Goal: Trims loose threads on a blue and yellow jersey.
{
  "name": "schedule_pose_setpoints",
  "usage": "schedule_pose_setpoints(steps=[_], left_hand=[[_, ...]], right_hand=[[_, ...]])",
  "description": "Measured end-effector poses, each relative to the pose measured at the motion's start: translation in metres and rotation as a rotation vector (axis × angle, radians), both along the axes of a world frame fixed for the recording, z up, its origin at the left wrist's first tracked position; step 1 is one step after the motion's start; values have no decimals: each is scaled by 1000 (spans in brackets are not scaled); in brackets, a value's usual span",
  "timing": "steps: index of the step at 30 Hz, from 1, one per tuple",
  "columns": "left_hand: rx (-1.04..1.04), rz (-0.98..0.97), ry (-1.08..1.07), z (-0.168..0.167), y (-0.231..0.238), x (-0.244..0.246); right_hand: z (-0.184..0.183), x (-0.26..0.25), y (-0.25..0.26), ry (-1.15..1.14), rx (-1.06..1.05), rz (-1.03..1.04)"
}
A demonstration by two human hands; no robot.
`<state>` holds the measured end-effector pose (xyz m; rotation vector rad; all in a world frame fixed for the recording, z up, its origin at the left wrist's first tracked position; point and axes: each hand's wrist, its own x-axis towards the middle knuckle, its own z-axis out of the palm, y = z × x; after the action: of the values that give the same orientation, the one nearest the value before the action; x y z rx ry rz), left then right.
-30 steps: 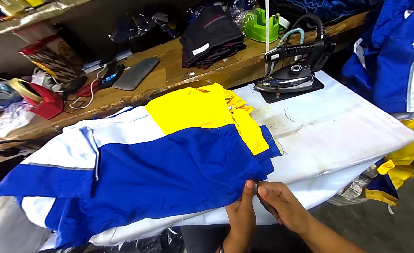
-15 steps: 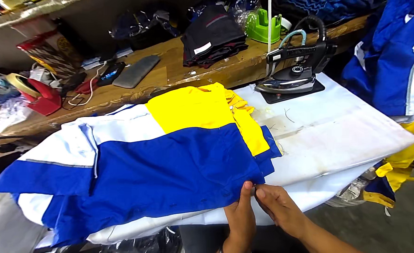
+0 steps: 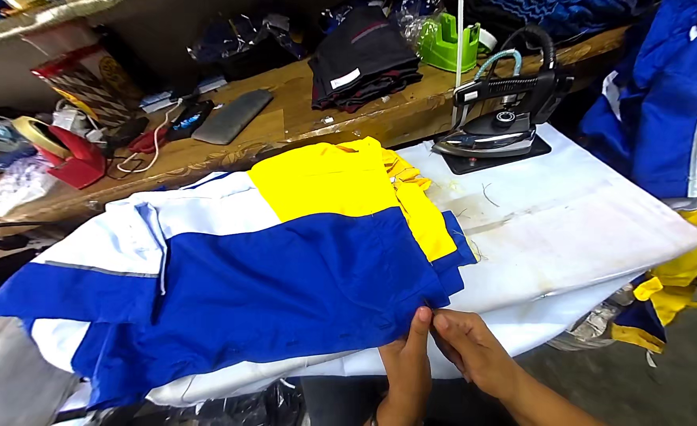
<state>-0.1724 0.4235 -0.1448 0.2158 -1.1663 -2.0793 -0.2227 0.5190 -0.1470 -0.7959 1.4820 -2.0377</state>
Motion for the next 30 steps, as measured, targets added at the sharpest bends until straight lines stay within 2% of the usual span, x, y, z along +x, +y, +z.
schedule_pose_setpoints(steps=[7, 13, 18, 21, 30], left_hand=[[115, 7, -61, 9, -2, -1], [75, -9, -61, 7, -4, 3], [96, -17, -57, -2, -2, 2], [131, -13, -88, -4, -5, 2], [172, -67, -61, 1, -3, 6]], right_hand=[[-3, 5, -3, -103, -38, 35], [1, 1, 1, -121, -32, 84], [-4, 6, -7, -283, -113, 131], [-2, 2, -6, -387, -81, 186], [-3, 7, -6, -272, -74, 154]])
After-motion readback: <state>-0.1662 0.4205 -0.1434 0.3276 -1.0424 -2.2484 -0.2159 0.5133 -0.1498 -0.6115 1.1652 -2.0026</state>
